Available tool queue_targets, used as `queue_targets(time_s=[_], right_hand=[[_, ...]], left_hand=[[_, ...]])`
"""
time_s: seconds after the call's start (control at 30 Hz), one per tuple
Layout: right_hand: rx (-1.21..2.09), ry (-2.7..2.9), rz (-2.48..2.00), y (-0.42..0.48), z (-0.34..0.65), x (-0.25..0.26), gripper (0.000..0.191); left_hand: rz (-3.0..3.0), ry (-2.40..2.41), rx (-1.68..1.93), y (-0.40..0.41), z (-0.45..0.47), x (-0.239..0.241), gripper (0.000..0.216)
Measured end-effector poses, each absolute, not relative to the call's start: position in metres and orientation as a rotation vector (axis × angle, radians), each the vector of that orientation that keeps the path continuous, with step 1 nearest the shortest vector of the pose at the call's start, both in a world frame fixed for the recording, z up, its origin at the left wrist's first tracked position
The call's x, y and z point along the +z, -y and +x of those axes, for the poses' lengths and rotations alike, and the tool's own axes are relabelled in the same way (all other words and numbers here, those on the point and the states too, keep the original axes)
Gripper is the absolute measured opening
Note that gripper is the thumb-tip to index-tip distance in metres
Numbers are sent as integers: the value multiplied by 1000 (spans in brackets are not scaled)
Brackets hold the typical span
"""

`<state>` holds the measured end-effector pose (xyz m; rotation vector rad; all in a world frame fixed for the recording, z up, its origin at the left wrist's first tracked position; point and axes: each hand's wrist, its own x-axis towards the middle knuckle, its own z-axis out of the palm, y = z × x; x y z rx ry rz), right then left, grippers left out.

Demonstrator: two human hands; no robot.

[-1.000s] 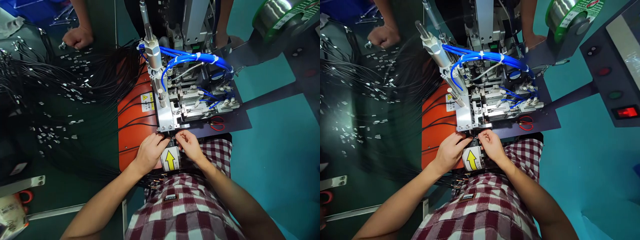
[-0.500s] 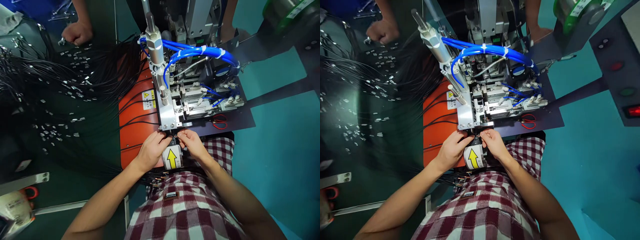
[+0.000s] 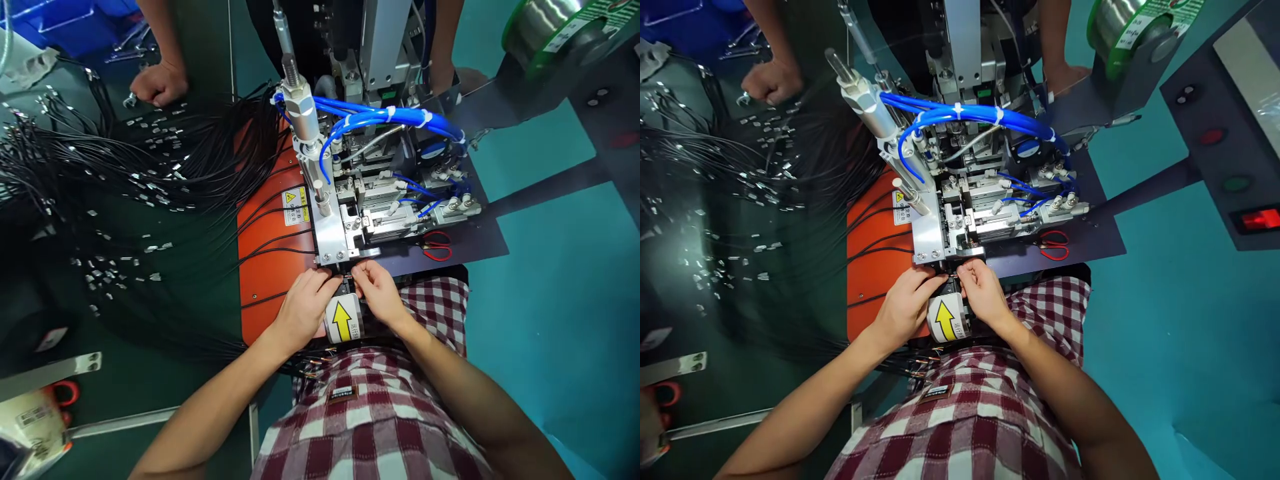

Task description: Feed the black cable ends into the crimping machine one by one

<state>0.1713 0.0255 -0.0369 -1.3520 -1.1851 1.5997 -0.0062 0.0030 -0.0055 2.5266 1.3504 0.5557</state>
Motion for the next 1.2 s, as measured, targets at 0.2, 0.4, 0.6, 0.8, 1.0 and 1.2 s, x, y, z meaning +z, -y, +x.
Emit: queue_targets(time_s=[0.2, 0.4, 0.6, 0.8, 1.0, 1.2], right_hand=[[1595, 976, -1399, -24, 185, -49, 36], [1624, 1063, -1381, -18, 181, -41, 32], [1691, 990, -1345, -22, 167, -32, 31], [1786, 837, -1281, -24, 164, -31, 37], [1738, 858, -1282, -23, 163, -33, 33], [1724, 928, -1250, -23, 166, -37, 31]], left_hand=[[2538, -1388, 449, 2, -7, -6, 37], [2543, -1372, 473, 1, -6, -4, 35], [2532, -1393, 445, 2, -1, -2, 36], [2522, -1499, 439, 6, 10, -3, 35], [2470, -1441, 584, 3, 6, -6, 32], [2438, -1407, 685, 3, 3, -6, 30]])
